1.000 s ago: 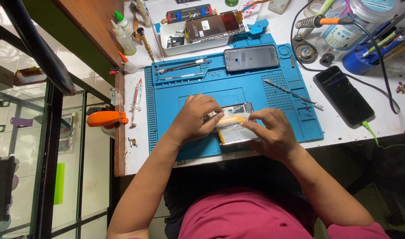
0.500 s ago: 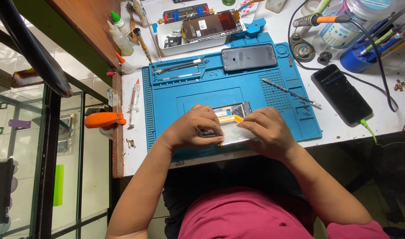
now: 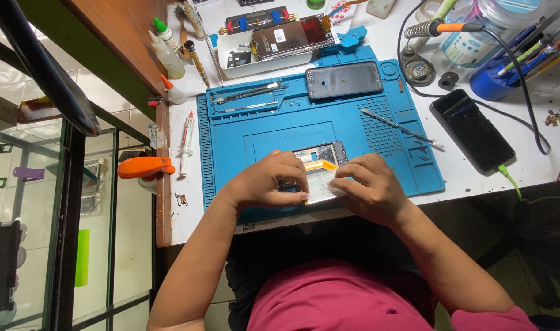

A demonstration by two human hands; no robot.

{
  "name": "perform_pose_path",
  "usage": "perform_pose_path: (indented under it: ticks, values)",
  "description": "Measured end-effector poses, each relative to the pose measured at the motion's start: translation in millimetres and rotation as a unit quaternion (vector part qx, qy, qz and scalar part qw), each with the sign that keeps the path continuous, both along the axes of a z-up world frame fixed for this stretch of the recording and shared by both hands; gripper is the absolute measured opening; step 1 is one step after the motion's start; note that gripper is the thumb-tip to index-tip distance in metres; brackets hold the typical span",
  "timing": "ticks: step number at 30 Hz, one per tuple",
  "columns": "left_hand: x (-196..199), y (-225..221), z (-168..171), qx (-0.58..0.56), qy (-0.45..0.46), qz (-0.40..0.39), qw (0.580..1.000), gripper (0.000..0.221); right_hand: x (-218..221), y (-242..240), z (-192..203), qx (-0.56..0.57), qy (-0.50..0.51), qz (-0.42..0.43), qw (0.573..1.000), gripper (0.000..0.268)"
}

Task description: Disassembling a mobile phone to remove the battery and inspect internal components

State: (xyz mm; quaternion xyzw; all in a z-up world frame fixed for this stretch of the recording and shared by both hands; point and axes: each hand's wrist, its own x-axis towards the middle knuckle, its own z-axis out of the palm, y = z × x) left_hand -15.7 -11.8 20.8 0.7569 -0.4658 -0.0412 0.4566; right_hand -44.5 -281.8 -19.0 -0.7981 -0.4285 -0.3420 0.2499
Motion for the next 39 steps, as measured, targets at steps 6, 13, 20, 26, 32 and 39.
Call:
perform_pose_path:
  ticks: [6,13,20,26,32,39]
  values:
    - [1,1,1,0.019,0.036,-0.010,0.999,0.007,-4,3,7,-0.016,-0.013,0.011,1.000,0.012]
    - [1,3,-4,0.026,0.058,-0.025,0.998,0.006,-12,9,8,-0.032,-0.031,0.023,0.999,0.012]
    - [8,8,-7,0.031,0.026,0.032,0.999,0.018,-14,9,12,-0.023,-0.007,0.043,0.999,0.014]
    - [7,14,-13,0.123,-0.110,0.134,0.977,0.073,-17,12,18,-0.060,-0.050,0.023,0.997,0.011]
    - [11,19,-21,0.214,-0.105,0.137,0.961,0.086,-21,7,12,-0.068,-0.064,-0.003,0.996,0.012]
    - [17,8,-16,0.275,-0.073,0.159,0.945,0.073,-21,7,-7,-0.016,-0.067,0.004,0.998,0.014]
